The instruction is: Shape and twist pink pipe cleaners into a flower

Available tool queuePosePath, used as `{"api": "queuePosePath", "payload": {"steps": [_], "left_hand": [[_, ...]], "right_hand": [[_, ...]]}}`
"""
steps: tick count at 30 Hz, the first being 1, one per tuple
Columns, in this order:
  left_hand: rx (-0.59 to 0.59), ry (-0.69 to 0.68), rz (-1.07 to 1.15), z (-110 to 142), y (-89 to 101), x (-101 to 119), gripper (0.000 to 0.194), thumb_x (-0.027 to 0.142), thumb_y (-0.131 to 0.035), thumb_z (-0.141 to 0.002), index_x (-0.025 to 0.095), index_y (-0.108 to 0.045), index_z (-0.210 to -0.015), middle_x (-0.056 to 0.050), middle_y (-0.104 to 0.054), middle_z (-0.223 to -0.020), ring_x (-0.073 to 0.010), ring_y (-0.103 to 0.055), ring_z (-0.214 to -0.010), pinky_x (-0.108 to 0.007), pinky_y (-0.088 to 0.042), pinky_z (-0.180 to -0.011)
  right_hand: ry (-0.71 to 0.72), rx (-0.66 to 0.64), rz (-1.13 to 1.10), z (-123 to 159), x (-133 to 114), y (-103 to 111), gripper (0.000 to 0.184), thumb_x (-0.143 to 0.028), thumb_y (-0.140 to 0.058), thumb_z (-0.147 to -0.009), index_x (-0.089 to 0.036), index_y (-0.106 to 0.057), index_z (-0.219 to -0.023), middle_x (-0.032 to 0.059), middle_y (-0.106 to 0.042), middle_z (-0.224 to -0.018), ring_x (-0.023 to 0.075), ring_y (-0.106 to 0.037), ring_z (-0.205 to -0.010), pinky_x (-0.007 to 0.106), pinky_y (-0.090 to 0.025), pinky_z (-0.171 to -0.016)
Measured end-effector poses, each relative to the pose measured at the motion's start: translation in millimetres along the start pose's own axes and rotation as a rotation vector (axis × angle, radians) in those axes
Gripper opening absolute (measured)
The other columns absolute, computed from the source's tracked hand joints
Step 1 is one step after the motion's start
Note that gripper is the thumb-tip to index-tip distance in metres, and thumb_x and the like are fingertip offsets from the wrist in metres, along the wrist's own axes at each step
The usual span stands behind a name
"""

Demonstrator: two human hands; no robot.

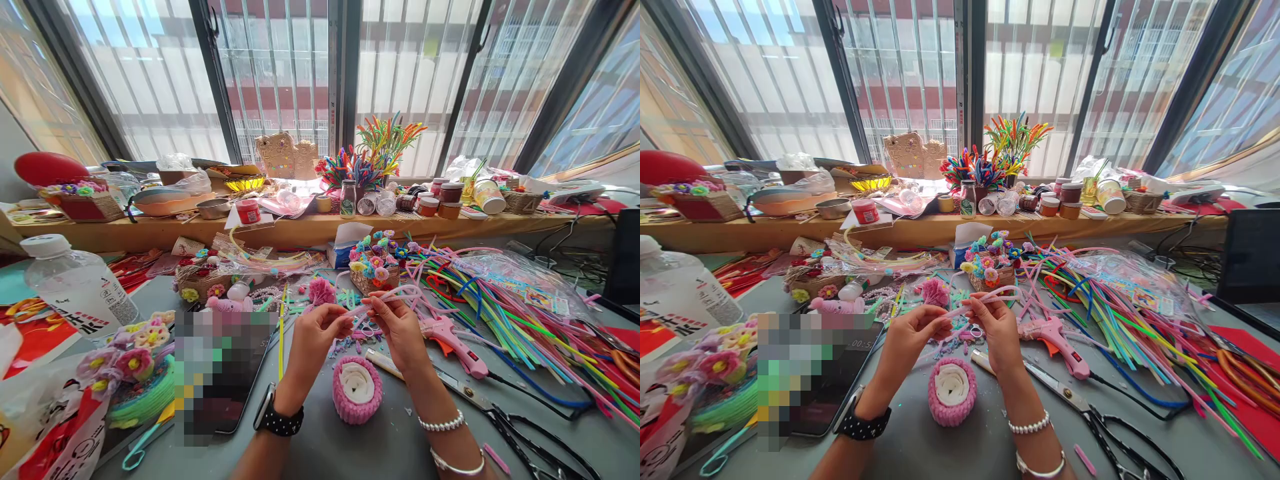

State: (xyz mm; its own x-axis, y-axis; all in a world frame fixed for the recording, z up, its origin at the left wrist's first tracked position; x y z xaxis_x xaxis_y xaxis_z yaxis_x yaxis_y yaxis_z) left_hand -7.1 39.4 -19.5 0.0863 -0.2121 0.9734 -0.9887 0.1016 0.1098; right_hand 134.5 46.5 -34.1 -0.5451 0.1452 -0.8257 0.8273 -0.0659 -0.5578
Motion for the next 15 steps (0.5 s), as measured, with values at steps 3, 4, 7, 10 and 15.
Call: {"api": "queuePosePath", "payload": {"steps": [3, 4, 7, 10, 15], "left_hand": [[-0.041, -0.079, -0.095, 0.2, -1.4, 2.6, 0.020, 0.026, -0.060, -0.068, 0.016, -0.061, -0.085, -0.003, -0.067, -0.069, -0.0171, -0.065, -0.065, -0.026, -0.052, -0.061], [-0.049, -0.114, -0.145, 0.4, -1.4, 3.8, 0.022, 0.025, -0.060, -0.067, 0.016, -0.061, -0.088, -0.003, -0.068, -0.071, -0.0172, -0.064, -0.067, -0.026, -0.051, -0.063], [-0.065, -0.179, -0.234, 1.2, -0.6, 5.6, 0.020, 0.023, -0.058, -0.069, 0.018, -0.062, -0.088, -0.002, -0.068, -0.074, -0.0167, -0.065, -0.069, -0.024, -0.051, -0.064], [-0.060, -0.183, -0.230, 1.6, 0.7, 4.3, 0.013, 0.026, -0.056, -0.071, 0.018, -0.061, -0.081, -0.001, -0.067, -0.071, -0.0163, -0.065, -0.065, -0.023, -0.051, -0.059], [-0.040, -0.162, -0.193, 2.7, 1.0, 3.2, 0.013, 0.028, -0.055, -0.073, 0.018, -0.060, -0.077, 0.000, -0.067, -0.067, -0.0155, -0.065, -0.062, -0.022, -0.052, -0.057]], "right_hand": [[0.027, 0.053, -0.028, -2.3, 0.8, 2.7, 0.017, -0.025, -0.071, -0.058, -0.017, -0.063, -0.072, -0.0007, -0.068, -0.067, 0.0057, -0.056, -0.052, 0.016, -0.046, -0.054], [0.031, 0.066, -0.034, -2.7, 0.8, 3.2, 0.017, -0.025, -0.071, -0.058, -0.017, -0.063, -0.071, -0.0009, -0.068, -0.067, 0.0057, -0.056, -0.052, 0.016, -0.046, -0.054], [0.028, 0.070, -0.036, -2.8, 0.3, 3.0, 0.016, -0.025, -0.071, -0.058, -0.017, -0.063, -0.071, -0.0011, -0.068, -0.066, 0.0054, -0.056, -0.051, 0.016, -0.046, -0.053], [0.019, 0.039, -0.017, -1.9, -0.2, 1.6, 0.016, -0.025, -0.070, -0.060, -0.018, -0.063, -0.073, -0.0013, -0.068, -0.067, 0.0053, -0.056, -0.052, 0.015, -0.046, -0.052], [0.008, 0.001, -0.008, -1.1, -0.5, 0.8, 0.015, -0.025, -0.069, -0.062, -0.018, -0.063, -0.075, -0.0011, -0.068, -0.069, 0.0057, -0.057, -0.055, 0.015, -0.046, -0.053]]}}
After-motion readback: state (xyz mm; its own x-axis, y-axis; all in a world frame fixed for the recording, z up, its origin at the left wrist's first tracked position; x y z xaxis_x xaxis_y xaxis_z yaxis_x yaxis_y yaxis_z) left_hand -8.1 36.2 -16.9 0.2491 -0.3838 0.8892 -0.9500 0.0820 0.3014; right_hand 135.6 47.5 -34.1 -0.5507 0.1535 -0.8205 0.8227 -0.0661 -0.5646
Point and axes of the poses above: each hand's wrist, its own z-axis away from the middle knuckle, its own y-axis out of the back of the hand, x = y × z, the point moved 2 cm from there along -z, towards the middle knuckle
